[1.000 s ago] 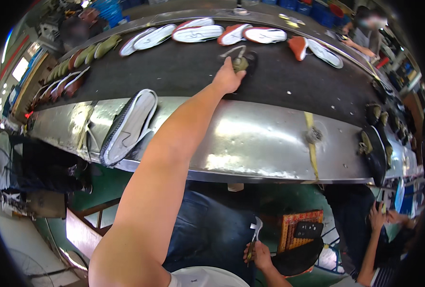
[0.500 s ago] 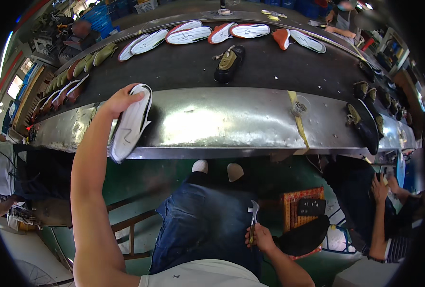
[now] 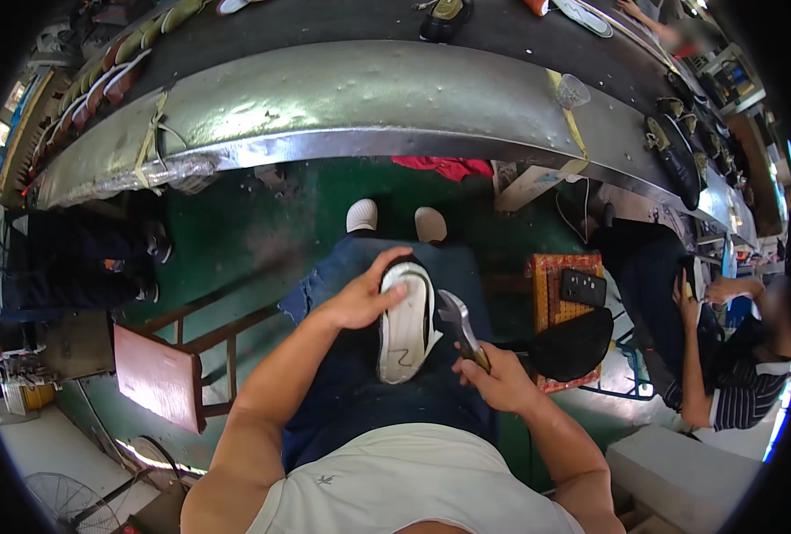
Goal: The recorder uses pliers and other hand tools to pull, shape, and attach the upper material of a shoe to the last and sole on a production line.
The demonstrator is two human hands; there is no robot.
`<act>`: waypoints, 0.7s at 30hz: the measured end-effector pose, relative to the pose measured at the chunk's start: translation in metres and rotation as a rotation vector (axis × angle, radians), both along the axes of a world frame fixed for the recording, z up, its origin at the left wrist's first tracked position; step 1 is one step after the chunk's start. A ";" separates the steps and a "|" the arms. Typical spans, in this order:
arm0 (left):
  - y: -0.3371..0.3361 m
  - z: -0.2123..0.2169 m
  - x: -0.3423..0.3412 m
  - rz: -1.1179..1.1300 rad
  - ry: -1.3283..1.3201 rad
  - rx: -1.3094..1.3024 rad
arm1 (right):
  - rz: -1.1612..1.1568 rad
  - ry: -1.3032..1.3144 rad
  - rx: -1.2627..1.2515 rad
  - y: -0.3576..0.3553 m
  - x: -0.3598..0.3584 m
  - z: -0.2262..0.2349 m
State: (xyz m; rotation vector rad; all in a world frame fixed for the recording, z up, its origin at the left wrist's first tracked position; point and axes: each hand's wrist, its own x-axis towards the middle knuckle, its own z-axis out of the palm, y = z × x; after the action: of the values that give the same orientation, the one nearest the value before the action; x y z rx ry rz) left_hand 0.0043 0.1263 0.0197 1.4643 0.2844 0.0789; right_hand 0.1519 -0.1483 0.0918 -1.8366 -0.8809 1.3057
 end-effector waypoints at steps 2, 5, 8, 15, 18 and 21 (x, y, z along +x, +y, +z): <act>-0.001 -0.001 -0.001 0.001 -0.054 -0.170 | 0.025 -0.002 0.023 0.007 -0.007 0.002; -0.004 -0.002 -0.002 -0.039 -0.034 -0.066 | 0.028 0.040 0.030 0.020 -0.011 0.002; -0.002 -0.002 -0.003 -0.050 -0.049 0.024 | 0.001 0.149 -0.019 0.033 -0.008 0.005; -0.001 -0.005 0.014 -0.187 0.063 0.086 | 0.435 -0.845 0.008 0.062 0.023 0.036; 0.006 -0.001 0.019 -0.222 0.148 0.071 | 0.364 -0.094 -0.139 0.081 0.059 0.030; 0.021 -0.012 0.021 -0.332 0.140 -0.139 | 0.040 0.332 -0.134 0.065 0.032 -0.001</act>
State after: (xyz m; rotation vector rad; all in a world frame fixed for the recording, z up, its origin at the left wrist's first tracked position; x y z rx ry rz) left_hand 0.0254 0.1478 0.0081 1.3630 0.1532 -0.3068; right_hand 0.1837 -0.0835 0.0908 -1.6404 -0.6676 1.6697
